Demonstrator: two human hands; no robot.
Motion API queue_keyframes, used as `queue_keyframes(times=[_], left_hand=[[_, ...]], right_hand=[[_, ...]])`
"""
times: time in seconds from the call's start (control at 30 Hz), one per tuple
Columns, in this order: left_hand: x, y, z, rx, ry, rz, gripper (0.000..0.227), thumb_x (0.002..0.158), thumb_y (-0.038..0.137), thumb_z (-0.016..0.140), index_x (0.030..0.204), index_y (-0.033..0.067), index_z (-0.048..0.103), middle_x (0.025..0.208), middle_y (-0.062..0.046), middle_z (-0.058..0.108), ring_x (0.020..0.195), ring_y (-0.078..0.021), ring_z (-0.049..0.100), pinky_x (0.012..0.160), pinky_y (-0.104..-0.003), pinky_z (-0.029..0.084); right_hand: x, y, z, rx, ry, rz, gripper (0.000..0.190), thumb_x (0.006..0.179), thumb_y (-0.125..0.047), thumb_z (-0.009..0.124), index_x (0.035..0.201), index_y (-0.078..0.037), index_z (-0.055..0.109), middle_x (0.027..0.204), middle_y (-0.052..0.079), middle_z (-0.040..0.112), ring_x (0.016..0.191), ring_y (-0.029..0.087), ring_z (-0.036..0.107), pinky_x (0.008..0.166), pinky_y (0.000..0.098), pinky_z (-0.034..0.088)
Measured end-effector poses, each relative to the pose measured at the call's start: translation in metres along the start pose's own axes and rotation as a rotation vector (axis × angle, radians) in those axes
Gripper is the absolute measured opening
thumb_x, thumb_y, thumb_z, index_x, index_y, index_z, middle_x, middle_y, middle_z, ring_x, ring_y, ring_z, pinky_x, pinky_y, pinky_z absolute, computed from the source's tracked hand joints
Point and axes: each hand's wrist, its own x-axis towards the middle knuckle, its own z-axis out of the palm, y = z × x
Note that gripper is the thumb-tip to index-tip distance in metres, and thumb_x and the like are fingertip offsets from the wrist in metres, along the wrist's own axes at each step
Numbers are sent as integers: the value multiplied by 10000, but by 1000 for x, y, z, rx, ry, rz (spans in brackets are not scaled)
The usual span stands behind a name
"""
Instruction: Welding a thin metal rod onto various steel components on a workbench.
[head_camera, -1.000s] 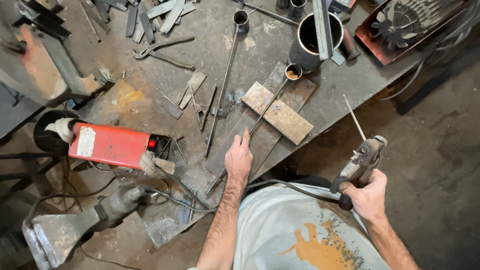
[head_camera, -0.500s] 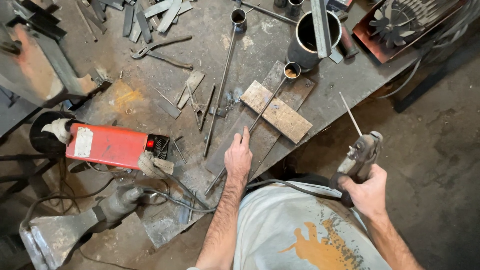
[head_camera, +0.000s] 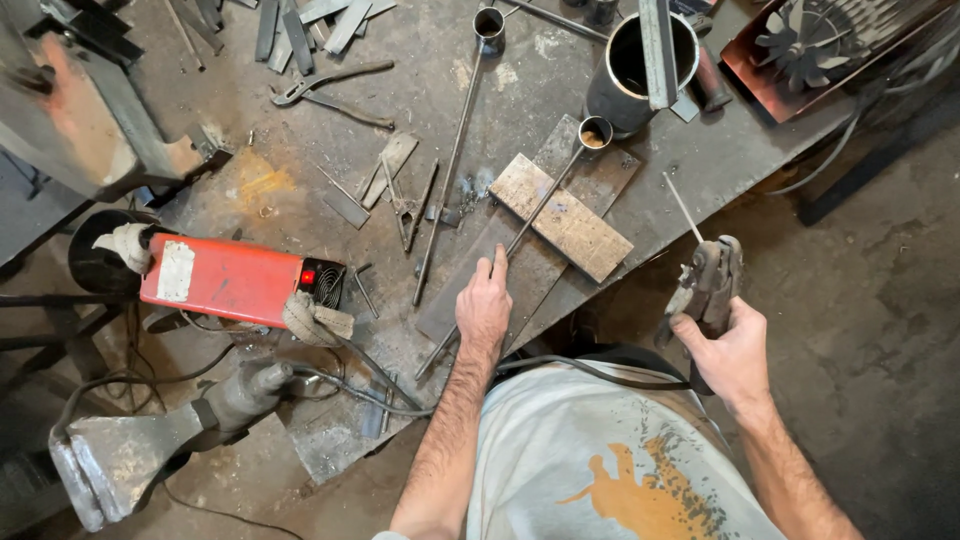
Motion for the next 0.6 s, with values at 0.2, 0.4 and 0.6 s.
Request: queue_keyframes(times=[0.2,0.4,0.6], left_hand=[[0,0,1,-5,-12,-7,659,792,4,682,1431,87,545,982,-100,561,795,-285,684,615,-397,586],[0,0,-1,-48,-20,-9,668,786,9,676,1437,79,545,979,-108,558,799,-299,685,626,-416,585],[1,-3,1,-70,-8,-12,616,815,8,678,1413,101,565,988,-108,564,788,-317,693,622,-427,581]], right_hand=[[11,-9,6,-9,-28,-4,301,889,-143,811,1076,39,662,943,24,718,820,75,619,748,277,543],[24,-31,22,-300,-17,-21,309,870,-157,794,1102,29,711,840,67,725,736,74,579,703,299,536],[31,-50,31,-435,-27,-51,360,894,-220,792,1173,-10,708,710,108,687,611,125,552,640,336,519]])
